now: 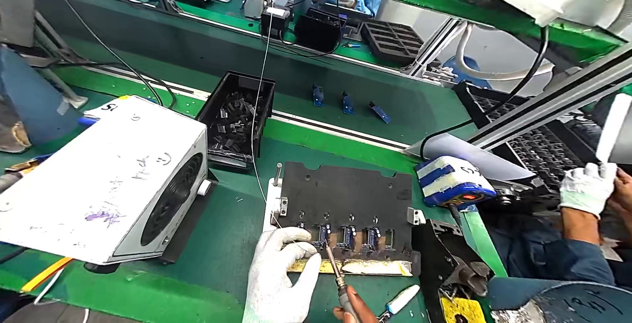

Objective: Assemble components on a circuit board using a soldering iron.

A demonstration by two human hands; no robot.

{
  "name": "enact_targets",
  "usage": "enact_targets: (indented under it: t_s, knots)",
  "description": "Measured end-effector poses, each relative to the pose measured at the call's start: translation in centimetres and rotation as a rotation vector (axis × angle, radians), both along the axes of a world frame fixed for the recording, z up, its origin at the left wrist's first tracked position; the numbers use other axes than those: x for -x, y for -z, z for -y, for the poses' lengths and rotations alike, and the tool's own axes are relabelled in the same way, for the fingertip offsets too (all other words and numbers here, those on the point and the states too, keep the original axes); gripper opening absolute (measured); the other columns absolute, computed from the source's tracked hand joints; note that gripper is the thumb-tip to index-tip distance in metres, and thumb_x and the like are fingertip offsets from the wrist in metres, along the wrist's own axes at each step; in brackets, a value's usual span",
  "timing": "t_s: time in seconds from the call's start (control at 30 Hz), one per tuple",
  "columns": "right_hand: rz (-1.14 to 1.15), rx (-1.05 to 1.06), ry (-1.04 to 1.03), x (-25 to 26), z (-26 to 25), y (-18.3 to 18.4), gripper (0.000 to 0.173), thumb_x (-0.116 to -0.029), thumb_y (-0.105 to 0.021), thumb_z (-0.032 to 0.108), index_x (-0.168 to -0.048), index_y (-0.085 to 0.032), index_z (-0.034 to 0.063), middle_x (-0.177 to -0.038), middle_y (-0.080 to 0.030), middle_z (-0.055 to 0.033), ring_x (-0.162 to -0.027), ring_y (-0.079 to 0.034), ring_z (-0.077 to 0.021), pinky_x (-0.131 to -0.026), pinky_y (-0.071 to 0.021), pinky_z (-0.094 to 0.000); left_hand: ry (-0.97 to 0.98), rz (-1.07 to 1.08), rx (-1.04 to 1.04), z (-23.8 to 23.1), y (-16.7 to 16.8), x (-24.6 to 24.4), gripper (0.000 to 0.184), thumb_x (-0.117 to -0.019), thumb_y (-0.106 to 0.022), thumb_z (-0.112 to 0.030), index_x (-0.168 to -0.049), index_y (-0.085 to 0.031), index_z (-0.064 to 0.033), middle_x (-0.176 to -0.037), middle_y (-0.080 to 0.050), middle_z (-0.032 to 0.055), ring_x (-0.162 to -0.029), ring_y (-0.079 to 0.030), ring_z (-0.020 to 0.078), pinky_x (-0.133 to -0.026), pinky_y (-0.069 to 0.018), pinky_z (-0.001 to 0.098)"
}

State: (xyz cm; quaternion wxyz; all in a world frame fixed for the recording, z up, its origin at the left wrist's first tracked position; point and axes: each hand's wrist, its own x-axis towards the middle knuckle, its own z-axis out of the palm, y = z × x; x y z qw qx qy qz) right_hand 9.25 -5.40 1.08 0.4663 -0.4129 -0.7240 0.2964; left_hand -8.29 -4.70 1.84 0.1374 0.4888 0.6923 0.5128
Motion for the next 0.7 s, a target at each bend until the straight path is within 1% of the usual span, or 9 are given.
enact_targets:
  t_s: [0.1,0.3,0.4,0.6,0.7]
  knots:
    - [0.013,0.004,-0.004,0.1,0.0,-0.1,0.030,-0.0992,-0.061,0.011,-0.119,-0.070,-0.0107,-0.093,-0.076,-0.0178,-0.077,-0.075,-0.0211,-0.068,-0.0636,-0.0360,-0.004,-0.029,0.001,-0.1,0.2,-0.1,0.010,-0.0883,-0.072,-0.029,-0.087,-0.082,-0.0259,-0.113,-0.072,-0.0108,-0.115,-0.059,0.0102,-0.099,-0.0470,0.0303]
    - [0.024,-0.025,0.006,0.1,0.1,0.4,0.029,-0.0981,-0.062,0.010,-0.118,-0.071,-0.0087,-0.088,-0.075,-0.0159,-0.075,-0.074,-0.0201,-0.066,-0.0634,-0.0352,-0.044,-0.097,-0.008,-0.6,0.9,-0.6,0.013,-0.0893,-0.069,-0.031,-0.089,-0.082,-0.0271,-0.112,-0.072,-0.0113,-0.113,-0.059,0.0109,-0.098,-0.0465,0.0321]
    - [0.024,-0.020,0.001,0.1,0.2,0.6,0.030,-0.0980,-0.061,0.009,-0.119,-0.070,-0.0097,-0.089,-0.075,-0.0168,-0.076,-0.074,-0.0205,-0.067,-0.0634,-0.0353,-0.061,-0.132,-0.006,-0.7,1.1,-0.8,0.014,-0.0898,-0.069,-0.032,-0.089,-0.082,-0.0286,-0.111,-0.072,-0.0123,-0.112,-0.059,0.0107,-0.096,-0.0463,0.0330]
    - [0.011,-0.002,-0.005,0.3,0.7,0.9,0.031,-0.1000,-0.060,0.009,-0.123,-0.068,-0.0110,-0.095,-0.075,-0.0182,-0.082,-0.076,-0.0210,-0.074,-0.0647,-0.0365,-0.086,-0.156,-0.022,-1.0,1.3,-1.0,0.014,-0.0902,-0.068,-0.032,-0.089,-0.082,-0.0278,-0.110,-0.073,-0.0113,-0.110,-0.060,0.0111,-0.095,-0.0466,0.0330]
    - [0.017,-0.008,-0.013,0.3,0.6,0.9,0.031,-0.1000,-0.059,0.009,-0.122,-0.068,-0.0114,-0.093,-0.076,-0.0176,-0.081,-0.076,-0.0206,-0.072,-0.0646,-0.0359,-0.076,-0.173,-0.023,-1.0,1.4,-0.9,0.015,-0.0899,-0.068,-0.032,-0.088,-0.082,-0.0282,-0.110,-0.073,-0.0111,-0.109,-0.060,0.0114,-0.095,-0.0465,0.0342]
